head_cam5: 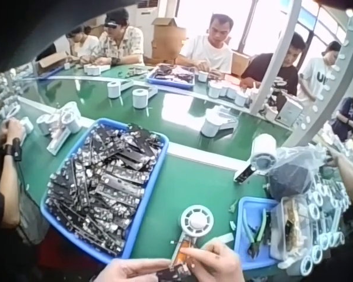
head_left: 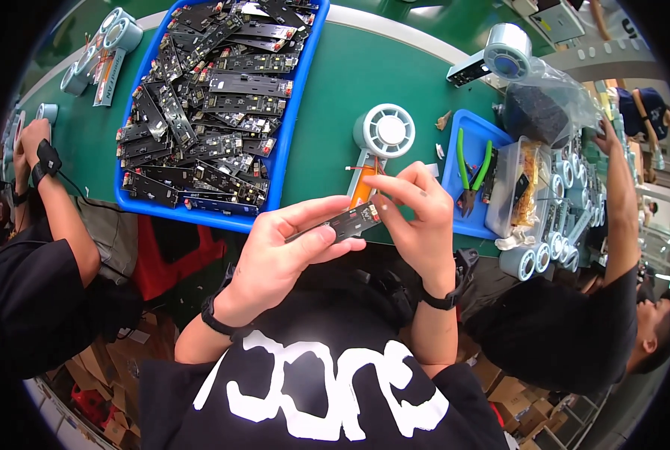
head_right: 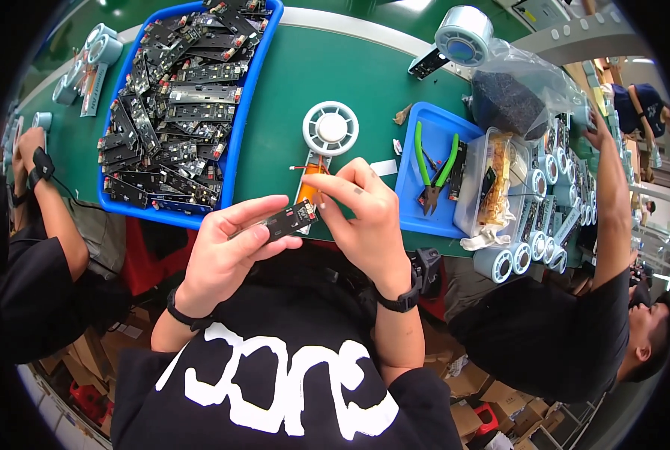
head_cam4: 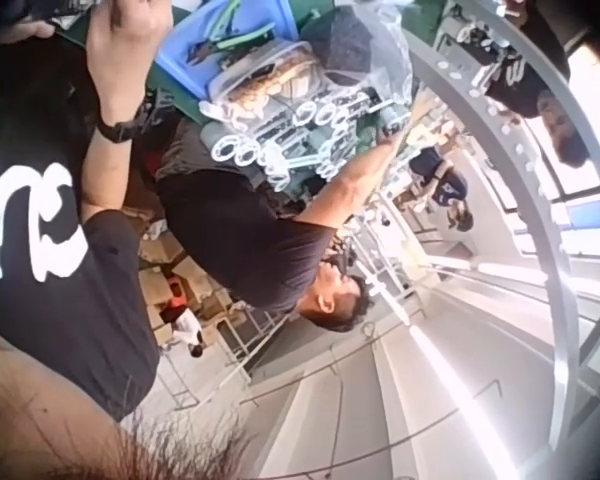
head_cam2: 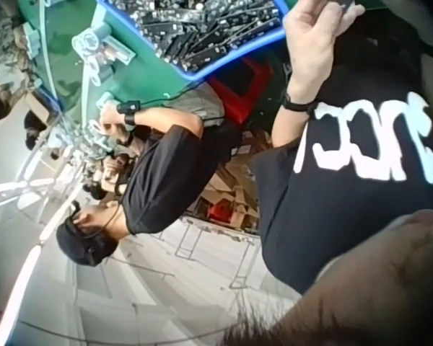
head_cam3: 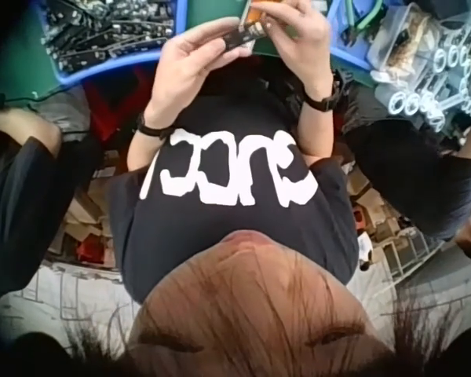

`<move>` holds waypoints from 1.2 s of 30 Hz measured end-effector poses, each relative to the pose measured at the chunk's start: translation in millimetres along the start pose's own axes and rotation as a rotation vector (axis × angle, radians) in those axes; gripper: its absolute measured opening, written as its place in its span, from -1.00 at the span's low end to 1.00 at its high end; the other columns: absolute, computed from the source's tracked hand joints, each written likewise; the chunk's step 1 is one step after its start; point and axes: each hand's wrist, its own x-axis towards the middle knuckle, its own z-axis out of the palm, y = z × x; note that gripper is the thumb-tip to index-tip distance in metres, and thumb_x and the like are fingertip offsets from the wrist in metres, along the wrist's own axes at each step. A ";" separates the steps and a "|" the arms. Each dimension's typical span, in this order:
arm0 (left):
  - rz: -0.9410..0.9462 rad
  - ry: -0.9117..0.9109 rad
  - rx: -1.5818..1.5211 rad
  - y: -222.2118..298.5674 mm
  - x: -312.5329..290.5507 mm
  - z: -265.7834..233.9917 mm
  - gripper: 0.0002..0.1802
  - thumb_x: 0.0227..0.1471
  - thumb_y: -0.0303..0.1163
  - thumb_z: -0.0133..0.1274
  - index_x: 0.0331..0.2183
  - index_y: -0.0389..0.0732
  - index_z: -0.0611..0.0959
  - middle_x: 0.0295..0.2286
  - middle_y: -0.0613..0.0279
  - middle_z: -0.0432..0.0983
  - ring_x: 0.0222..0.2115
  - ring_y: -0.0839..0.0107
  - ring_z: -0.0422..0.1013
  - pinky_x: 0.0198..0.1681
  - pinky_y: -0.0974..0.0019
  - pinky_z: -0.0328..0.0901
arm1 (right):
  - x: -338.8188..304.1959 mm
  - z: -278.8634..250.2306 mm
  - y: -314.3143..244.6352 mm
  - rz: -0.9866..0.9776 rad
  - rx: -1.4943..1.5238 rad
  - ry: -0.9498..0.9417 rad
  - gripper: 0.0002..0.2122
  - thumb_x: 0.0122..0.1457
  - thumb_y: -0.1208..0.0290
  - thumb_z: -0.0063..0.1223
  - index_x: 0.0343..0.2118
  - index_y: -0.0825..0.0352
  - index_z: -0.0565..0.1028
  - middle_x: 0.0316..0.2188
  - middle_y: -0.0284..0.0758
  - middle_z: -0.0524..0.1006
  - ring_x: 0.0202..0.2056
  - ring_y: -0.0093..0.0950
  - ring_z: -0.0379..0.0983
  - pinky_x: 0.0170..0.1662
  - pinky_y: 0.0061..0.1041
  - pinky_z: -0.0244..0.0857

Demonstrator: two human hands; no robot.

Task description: The person connects wires to a circuit board, inserts it into the handle of a handheld fan, and presses the components together. They then set the fan down, pick up another circuit board from a tray, and repeat the process.

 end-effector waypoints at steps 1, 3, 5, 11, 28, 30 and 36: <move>-0.044 -0.011 -0.003 1.0 0.0 -7.1 -0.53 0.27 -0.48 -0.02 0.17 -0.42 0.39 -0.03 -0.08 0.51 -0.11 0.22 0.55 -0.06 0.31 0.49 | -0.7 1.2 4.4 -0.054 -0.024 -0.005 -0.77 0.08 0.72 0.14 -0.20 0.35 0.63 -0.36 -0.36 0.46 -0.42 -0.59 0.41 -0.40 -0.58 0.30; -0.087 -0.018 -0.003 -1.6 -1.2 -16.7 -0.53 0.27 -0.49 -0.01 0.16 -0.42 0.40 -0.06 -0.07 0.53 -0.13 0.24 0.56 -0.09 0.33 0.50 | 1.0 3.6 8.1 -0.110 -0.043 -0.008 -0.74 0.04 0.73 0.16 -0.20 0.34 0.66 -0.35 -0.35 0.47 -0.42 -0.59 0.42 -0.41 -0.59 0.30; 0.012 -0.103 -0.058 -8.5 -0.3 -23.8 -0.53 0.26 -0.52 -0.01 0.17 -0.39 0.39 -0.11 -0.04 0.56 -0.21 0.28 0.55 -0.17 0.36 0.48 | 4.9 11.2 8.3 -0.119 0.074 0.075 -0.75 0.04 0.73 0.17 -0.20 0.34 0.66 -0.36 -0.36 0.52 -0.45 -0.62 0.42 -0.42 -0.63 0.29; 0.106 0.037 0.076 -10.9 0.8 2.0 -0.46 0.24 -0.55 -0.03 0.22 -0.31 0.30 -0.25 0.06 0.56 -0.35 0.39 0.51 -0.29 0.38 0.43 | 4.2 24.5 12.2 -0.055 0.307 0.115 -0.75 0.07 0.75 0.17 -0.20 0.37 0.66 -0.39 -0.34 0.58 -0.53 -0.65 0.42 -0.46 -0.69 0.27; 0.311 0.074 0.290 -19.7 22.5 9.6 -0.67 0.32 -0.38 -0.05 0.03 -0.27 0.31 -0.50 0.26 0.42 -0.68 0.57 0.26 -0.47 0.46 0.35 | 3.1 26.0 2.6 -0.026 0.196 0.234 -0.76 0.12 0.70 0.16 -0.14 0.41 0.65 -0.47 -0.30 0.59 -0.51 -0.62 0.44 -0.45 -0.64 0.30; 0.405 0.130 0.370 -21.1 22.9 10.3 -0.67 0.31 -0.37 -0.04 0.02 -0.28 0.32 -0.54 0.31 0.40 -0.69 0.65 0.20 -0.53 0.53 0.28 | 1.6 27.0 8.0 0.006 0.257 0.221 -0.77 0.11 0.70 0.17 -0.16 0.40 0.66 -0.44 -0.28 0.61 -0.50 -0.61 0.46 -0.44 -0.63 0.32; 0.306 0.182 0.345 -11.9 26.0 10.6 -0.67 0.35 -0.36 -0.10 0.08 -0.25 0.35 -0.54 0.34 0.37 -0.68 0.74 0.12 -0.61 0.60 0.05 | 5.5 28.9 6.3 -0.036 0.189 0.241 -0.79 0.05 0.70 0.22 -0.23 0.40 0.67 -0.44 -0.28 0.63 -0.49 -0.59 0.51 -0.42 -0.64 0.35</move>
